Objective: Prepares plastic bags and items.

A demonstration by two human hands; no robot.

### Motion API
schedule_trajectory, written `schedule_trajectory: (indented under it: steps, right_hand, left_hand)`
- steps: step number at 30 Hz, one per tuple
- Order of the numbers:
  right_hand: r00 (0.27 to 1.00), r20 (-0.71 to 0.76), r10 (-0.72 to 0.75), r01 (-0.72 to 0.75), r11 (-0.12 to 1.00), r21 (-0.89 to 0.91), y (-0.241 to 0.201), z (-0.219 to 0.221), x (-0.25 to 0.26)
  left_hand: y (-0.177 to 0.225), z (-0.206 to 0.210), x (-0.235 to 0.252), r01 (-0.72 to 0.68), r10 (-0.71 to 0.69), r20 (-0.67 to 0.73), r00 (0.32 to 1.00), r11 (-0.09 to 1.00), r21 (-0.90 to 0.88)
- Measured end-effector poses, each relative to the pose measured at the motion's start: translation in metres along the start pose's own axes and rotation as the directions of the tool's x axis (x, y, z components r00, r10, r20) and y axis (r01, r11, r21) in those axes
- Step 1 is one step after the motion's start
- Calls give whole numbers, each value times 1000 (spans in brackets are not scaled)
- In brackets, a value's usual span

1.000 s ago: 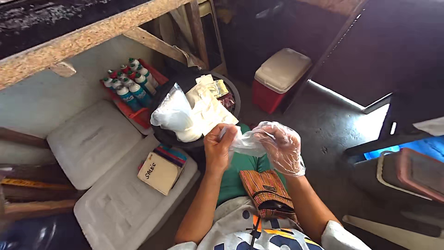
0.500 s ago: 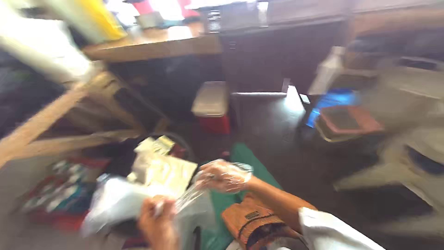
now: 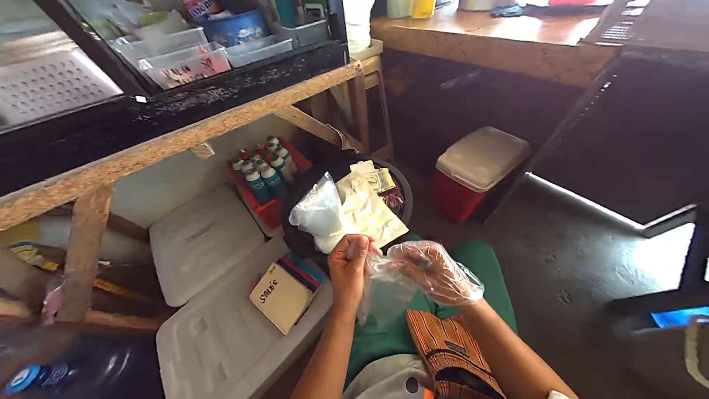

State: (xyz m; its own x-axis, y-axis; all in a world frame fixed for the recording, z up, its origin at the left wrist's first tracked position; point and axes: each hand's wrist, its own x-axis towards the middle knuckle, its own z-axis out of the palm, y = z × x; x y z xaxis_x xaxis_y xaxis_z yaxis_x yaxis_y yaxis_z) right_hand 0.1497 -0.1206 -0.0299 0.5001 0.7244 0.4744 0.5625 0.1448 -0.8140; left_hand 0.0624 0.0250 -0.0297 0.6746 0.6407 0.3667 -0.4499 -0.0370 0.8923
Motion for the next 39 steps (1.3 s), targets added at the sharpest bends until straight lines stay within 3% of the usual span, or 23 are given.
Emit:
schedule_trajectory:
  steps: [4,8,10,13,19,25,28,31,36,39]
  right_hand:
    - [995,-92,45,-35,994,107,0,-13,1]
    - [997,-70,-17,12,997,-75,-4,-24,8]
    - [999,-47,-19,15,996,-90,-5,-24,7]
    - [998,-68,-1,-4,997,-80,5,-12,11]
    - [974,-192,-122,125,992,3,11,-7,11]
    - [986,-96,-134,121,984,-129,4,-9,12]
    - [993,-71,-99,89,987,-132,-2,-9,19]
    - [987,-120,-104,85,985,-152,-11,-6,25]
    - [972,-145,-186,173,980,-96,-2,3,38]
    - [978,-152,-145,137,989,-61,6,7,39]
  left_hand:
    - [1,-3,2,114,-115,34,993,993,23]
    - [-7,4,5,-41,40,17,999,997,58]
    - [-13,12,1,-83,83,7,997,988,130]
    - [-19,17,2,-128,131,-36,991,989,74]
    - [1,-3,4,132,-120,164,979,989,-66]
    - [9,0,5,42,-34,73,997,992,-115]
    - [15,0,8,89,-88,22,996,994,-59]
    - [14,1,7,161,-161,1,987,986,-31]
    - [0,-1,14,125,-119,44,992,975,-183]
    - [-5,1,15,152,-154,-9,988,981,-119]
